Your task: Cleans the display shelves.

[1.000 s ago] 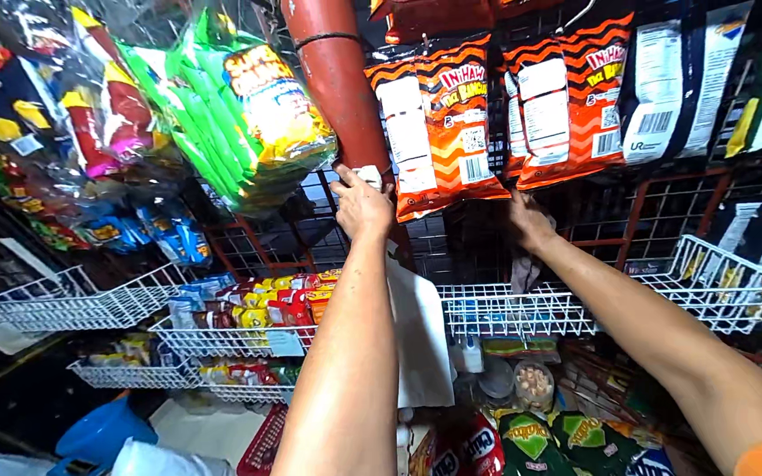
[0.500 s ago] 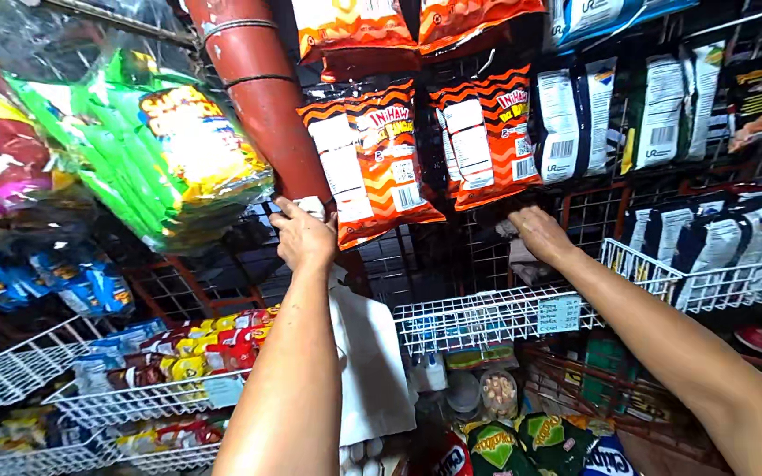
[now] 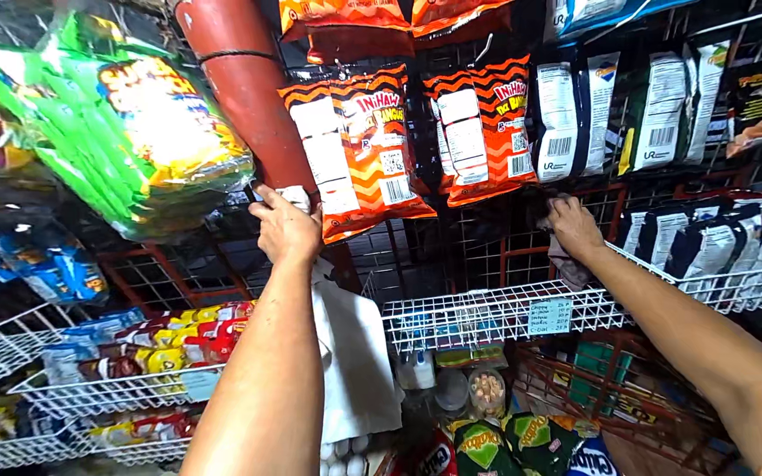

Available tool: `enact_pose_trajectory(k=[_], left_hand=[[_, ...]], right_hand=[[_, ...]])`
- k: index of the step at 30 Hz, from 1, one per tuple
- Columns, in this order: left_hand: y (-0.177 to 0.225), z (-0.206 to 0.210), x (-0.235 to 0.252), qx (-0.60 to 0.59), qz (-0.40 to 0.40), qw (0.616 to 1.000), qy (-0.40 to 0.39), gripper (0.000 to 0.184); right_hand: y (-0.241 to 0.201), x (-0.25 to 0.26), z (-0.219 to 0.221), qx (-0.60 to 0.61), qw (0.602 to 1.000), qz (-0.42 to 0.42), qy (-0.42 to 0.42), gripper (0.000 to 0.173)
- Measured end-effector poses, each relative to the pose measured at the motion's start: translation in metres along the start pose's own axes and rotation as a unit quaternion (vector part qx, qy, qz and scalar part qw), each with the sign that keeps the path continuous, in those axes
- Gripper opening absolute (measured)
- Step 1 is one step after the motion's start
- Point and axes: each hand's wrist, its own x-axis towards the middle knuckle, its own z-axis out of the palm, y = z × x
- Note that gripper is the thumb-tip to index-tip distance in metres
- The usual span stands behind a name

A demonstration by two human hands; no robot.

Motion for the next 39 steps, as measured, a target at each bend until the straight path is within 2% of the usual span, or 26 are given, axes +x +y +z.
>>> enact_pose_trajectory(k=[3,6,8,10,12,14,17,20,23,25,27,29,31,33,35,39], left_hand=[[-0.001,0.001,0.000,-0.004,-0.004,1.000,0.002,0.097],[0.001,0.002,0.000,-0.005,-0.005,1.000,0.003,0.097],[0.000,0.002,0.000,-0.004,-0.002,1.000,0.004,0.097],[0.000,0.002,0.000,-0.003,-0.002,1.000,0.004,0.097],[0.000,0.003,0.000,0.004,-0.004,1.000,0.005,0.096],[0.001,0.001,0.000,0.007,-0.006,1.000,0.006,0.096],[0.001,0.000,-0.002,0.018,-0.009,1.000,-0.003,0.096],[0.003,-0.002,-0.002,0.016,-0.010,1.000,-0.005,0.095],[0.003,-0.002,-0.002,0.008,-0.011,1.000,-0.003,0.095],[0.002,-0.001,-0.001,0.011,-0.010,1.000,-0.002,0.095],[0.002,-0.001,-0.001,0.012,-0.007,1.000,-0.005,0.095],[0.002,-0.002,-0.001,0.007,-0.003,1.000,-0.009,0.095],[0.001,-0.003,-0.001,0.014,0.000,1.000,-0.010,0.094],[0.000,-0.003,-0.001,0.010,-0.001,1.000,-0.013,0.095],[0.000,-0.002,-0.001,0.007,0.001,1.000,-0.014,0.095],[0.001,-0.003,0.000,0.004,-0.001,1.000,-0.011,0.095]], right_hand=[[0.005,-0.012,-0.006,0.031,0.998,-0.031,-0.051,0.026],[0.011,-0.014,0.022,0.047,0.985,-0.163,-0.041,0.037],[0.008,-0.005,0.037,0.060,0.972,-0.214,-0.073,0.040],[0.005,0.000,0.037,0.058,0.970,-0.214,-0.104,0.030],[0.003,-0.003,0.022,0.022,0.967,-0.187,-0.174,0.023],[-0.003,-0.006,0.008,0.003,0.962,-0.163,-0.221,0.027],[-0.021,-0.002,0.013,0.034,0.960,-0.158,-0.229,0.042],[-0.034,0.010,0.023,0.028,0.955,-0.166,-0.244,0.035],[-0.033,0.002,0.007,-0.017,0.947,-0.163,-0.277,0.030],[-0.031,-0.003,-0.001,-0.032,0.933,-0.231,-0.274,0.029],[-0.038,-0.003,0.003,-0.005,0.910,-0.355,-0.212,0.030],[-0.056,0.007,0.023,0.015,0.874,-0.461,-0.154,0.037],[-0.069,0.023,0.051,-0.012,0.847,-0.513,-0.135,0.040],[-0.071,0.028,0.066,-0.059,0.839,-0.523,-0.134,0.039],[-0.065,0.020,0.063,-0.082,0.840,-0.515,-0.148,0.033],[-0.087,0.015,0.034,-0.101,0.829,-0.485,-0.259,0.026]])
